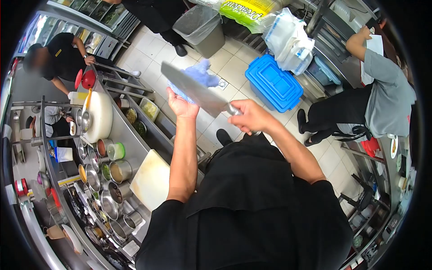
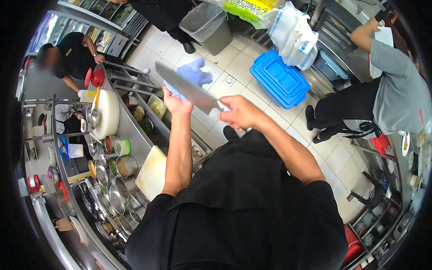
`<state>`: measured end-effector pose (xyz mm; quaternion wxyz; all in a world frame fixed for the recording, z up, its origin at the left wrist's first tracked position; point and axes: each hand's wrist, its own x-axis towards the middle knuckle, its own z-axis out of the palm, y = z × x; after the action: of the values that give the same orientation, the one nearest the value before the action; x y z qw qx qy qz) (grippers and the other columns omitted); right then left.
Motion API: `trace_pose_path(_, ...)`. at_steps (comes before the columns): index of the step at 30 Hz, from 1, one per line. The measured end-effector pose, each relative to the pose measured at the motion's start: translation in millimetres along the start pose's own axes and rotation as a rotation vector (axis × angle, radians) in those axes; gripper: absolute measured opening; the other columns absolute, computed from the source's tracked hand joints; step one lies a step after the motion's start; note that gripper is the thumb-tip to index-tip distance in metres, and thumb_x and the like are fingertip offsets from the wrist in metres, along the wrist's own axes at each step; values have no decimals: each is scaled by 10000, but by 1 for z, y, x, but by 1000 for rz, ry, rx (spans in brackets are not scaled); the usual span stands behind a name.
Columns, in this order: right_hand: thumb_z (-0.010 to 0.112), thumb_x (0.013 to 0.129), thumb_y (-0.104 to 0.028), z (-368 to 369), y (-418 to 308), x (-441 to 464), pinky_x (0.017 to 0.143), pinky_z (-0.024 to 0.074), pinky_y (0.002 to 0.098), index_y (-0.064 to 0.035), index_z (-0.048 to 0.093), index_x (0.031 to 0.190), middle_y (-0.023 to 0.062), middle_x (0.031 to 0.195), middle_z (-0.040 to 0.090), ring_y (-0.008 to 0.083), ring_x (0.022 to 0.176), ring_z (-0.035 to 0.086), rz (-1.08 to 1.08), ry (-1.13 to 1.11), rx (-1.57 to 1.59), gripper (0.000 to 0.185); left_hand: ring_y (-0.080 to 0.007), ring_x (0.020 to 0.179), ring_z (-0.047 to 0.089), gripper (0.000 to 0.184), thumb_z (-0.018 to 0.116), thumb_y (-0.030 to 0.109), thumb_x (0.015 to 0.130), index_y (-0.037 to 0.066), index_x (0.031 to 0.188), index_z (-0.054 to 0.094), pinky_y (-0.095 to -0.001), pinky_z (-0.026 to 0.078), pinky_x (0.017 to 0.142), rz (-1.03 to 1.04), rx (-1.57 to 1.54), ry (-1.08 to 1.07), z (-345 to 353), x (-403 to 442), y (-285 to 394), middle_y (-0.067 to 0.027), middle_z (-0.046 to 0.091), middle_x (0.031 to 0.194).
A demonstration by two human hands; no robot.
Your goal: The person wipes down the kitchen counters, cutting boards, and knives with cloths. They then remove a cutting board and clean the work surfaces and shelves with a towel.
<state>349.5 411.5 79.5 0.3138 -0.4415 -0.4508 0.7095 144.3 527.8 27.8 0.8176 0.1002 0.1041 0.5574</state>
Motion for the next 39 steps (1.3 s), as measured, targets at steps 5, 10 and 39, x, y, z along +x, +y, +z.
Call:
trace_pose_path(5,564,840,-137,-31,10,31,352,364,234,13,582,951,8,572,484,64,414,444,94,54,525,187,-339,1278,402,521,252,380,960,67,1339,423,-508,308,1069,-47,122,200,-7,-21,-16,-140,468,1353)
trace_pose_path(10,602,769,-151,-35,8,39,466,453,359,14,604,901,100,611,566,191,479,548,-215,590,-582,211,-327,1212,467,493,298,354,956,0,1251,473,-472,321,1062,-159,360,168,-38,-42,-19,-164,507,1297)
trace_pose_path(39,492,741,-39,-10,64,29,497,484,444,7,566,714,197,603,599,354,557,616,-306,745,-1267,92,-193,872,593,270,650,-7,778,35,1035,578,-338,496,768,268,1153,602,-40,-9,29,-71,603,989)
